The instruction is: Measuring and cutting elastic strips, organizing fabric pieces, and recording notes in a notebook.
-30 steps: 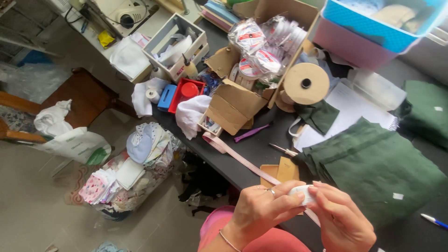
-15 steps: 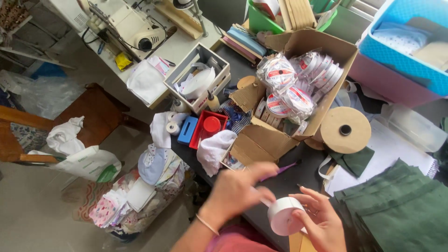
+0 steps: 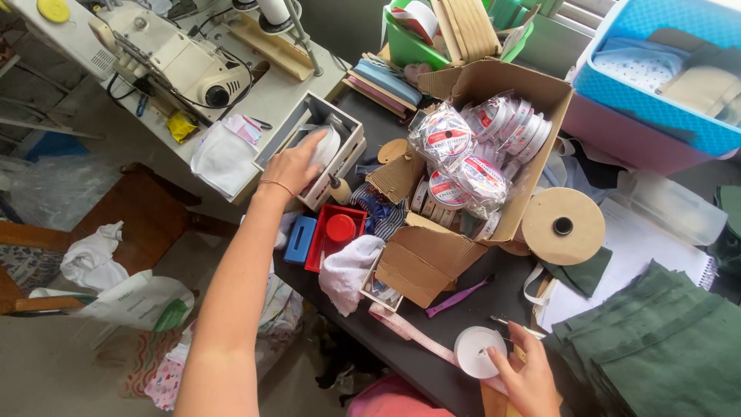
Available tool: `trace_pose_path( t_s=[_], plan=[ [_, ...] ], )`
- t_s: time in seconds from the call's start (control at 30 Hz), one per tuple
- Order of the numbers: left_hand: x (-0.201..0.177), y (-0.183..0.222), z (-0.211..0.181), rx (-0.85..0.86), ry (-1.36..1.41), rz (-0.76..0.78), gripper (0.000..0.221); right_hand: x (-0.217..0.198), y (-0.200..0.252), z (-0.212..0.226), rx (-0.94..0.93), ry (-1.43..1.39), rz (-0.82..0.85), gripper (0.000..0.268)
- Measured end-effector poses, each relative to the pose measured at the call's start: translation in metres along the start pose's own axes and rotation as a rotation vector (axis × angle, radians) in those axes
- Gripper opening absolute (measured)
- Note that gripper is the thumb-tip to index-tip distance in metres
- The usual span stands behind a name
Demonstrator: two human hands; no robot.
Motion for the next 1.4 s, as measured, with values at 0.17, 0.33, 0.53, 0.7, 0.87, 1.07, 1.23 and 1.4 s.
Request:
trace_pose_path(
  t_s=[0.17, 0.33, 0.53, 0.7, 0.87, 1.07, 1.23, 1.4],
  plan=[
    [0.001, -0.01, 0.001, 0.05, -0.109, 0.013, 0.062, -0.009, 0.01, 0.024, 0.037, -0.034, 0.024, 0.059],
    [0.007, -0.03, 0.008, -0.161, -0.204, 0.479, 0.103, -0.008, 0.01, 0.022, 0.004, -0.011, 0.031, 0.057],
    [0.009, -0.039, -0.011, -0.04, -0.371, 0.532, 0.09, -0.004, 0.003, 0.0, 0.0, -0.078, 0.046, 0.059],
    [-0.022, -0.027, -0.012, -0.129, -0.077, 0.505, 0.078, -0.012, 0.011, 0.006, -0.009, -0.066, 0.066, 0.057],
    [-0.019, -0.029, 0.033, -0.17, 0.092, 0.02, 0.032, -0.028, 0.023, 0.02, -0.114, -0.011, 0.043, 0.05],
    [-0.091, 0.106, -0.054, -0.117, 0.327, -0.504, 0.03, -0.054, 0.059, 0.08, -0.437, -0.298, 0.047, 0.032],
    [0.001, 0.174, -0.15, 0.097, 0.965, 0.083, 0.059, -0.074, 0.087, 0.126, -0.72, -0.459, 0.109, 0.04],
    [0.035, 0.206, -0.27, -0.115, 1.722, 0.413, 0.046, -0.114, 0.096, 0.103, -0.751, -0.432, 0.011, 0.013]
  ],
)
Point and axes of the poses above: each hand's wrist, its own y-axis away from the middle knuckle, its own x-axis out of the palm, z = x × y, the point moved 2 cm from there along -y, towards the middle knuckle, and after that the axes turned 4 degrees about -y, right-handed, at the moved point
